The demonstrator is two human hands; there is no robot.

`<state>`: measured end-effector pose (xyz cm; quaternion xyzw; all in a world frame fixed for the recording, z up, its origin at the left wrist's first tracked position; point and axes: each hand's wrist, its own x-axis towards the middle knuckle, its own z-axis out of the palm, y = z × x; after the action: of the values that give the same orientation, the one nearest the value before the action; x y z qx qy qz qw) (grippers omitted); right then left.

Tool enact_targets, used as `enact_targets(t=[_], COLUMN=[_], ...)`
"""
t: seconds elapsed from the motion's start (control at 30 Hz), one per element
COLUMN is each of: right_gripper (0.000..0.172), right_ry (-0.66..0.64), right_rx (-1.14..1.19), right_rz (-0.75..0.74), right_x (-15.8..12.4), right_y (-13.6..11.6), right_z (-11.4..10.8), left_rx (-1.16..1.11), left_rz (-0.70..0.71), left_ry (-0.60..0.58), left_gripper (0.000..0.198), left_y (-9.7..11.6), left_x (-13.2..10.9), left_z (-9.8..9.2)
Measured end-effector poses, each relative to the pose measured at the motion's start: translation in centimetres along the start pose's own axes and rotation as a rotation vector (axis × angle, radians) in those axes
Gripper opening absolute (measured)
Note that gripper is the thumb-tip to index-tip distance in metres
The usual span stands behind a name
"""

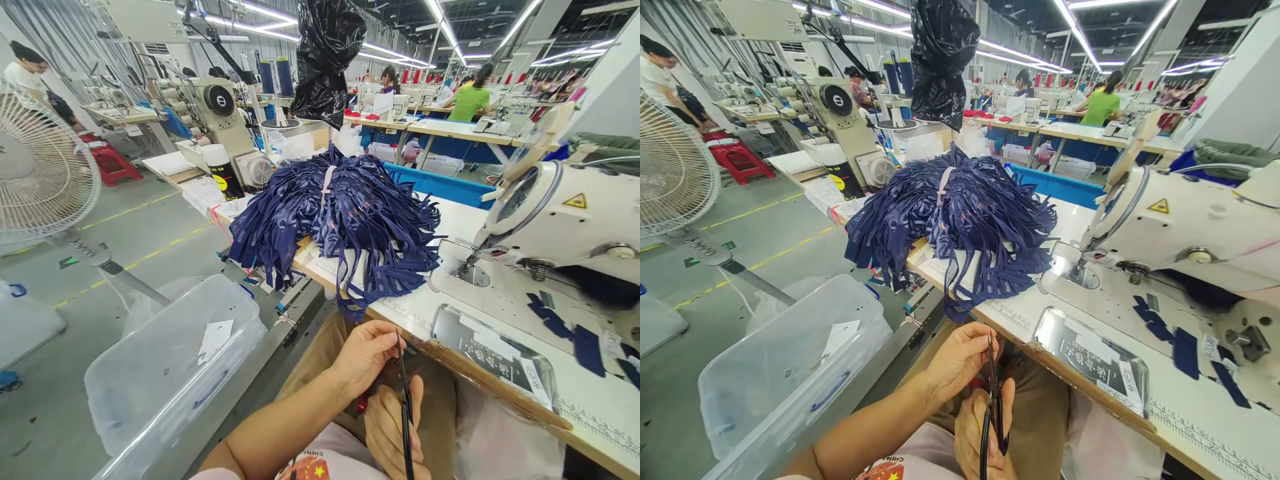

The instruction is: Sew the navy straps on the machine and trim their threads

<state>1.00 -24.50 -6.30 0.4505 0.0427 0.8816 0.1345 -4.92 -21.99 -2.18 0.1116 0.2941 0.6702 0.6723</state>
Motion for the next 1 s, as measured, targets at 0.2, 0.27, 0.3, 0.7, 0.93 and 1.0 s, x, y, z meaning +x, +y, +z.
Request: enact_targets(t=[0.2,0.27,0.3,0.7,0.93,1.0], right_gripper=[0.062,0.063,0.063,0.066,0.061,0.063], right_ry=[-0.115,-0.124,-0.118,0.453,0.657,0.691], right_rx=[0.115,0.115,0.094,-0.339,-0.482,-0.51], right_rz=[-0.032,-0.031,-0.033,0.024,0.014,0.028], right_x=[-0.7,-1.1,-1.3,-4.6,-3.8,-3.9], right_y=[-0.1,-0.1,-0.2,-1.1,-0.7,-0.8], right_z=[-0.4,-0.6,-0.7,0.1,0.7,0.5], left_rx=[0.005,0.005,0.004,-0.016,-0.022,-0.019], left_rz=[-0.007,-0.004,-0.001,-0.026,-0.029,-0.026], left_ry=[-0.018,-0.019,-0.02,-0.026,-0.014,-0.016], left_gripper=[0.027,0.028,0.028,0.028,0.03,0.03], left_y=[0.0,0.0,0.0,0.1,0.3,0.3], left_x=[-0.1,-0.2,-0.2,0.0,0.2,0.2], left_z=[0.5,0.5,0.5,-0.7,-2.0,-2.2])
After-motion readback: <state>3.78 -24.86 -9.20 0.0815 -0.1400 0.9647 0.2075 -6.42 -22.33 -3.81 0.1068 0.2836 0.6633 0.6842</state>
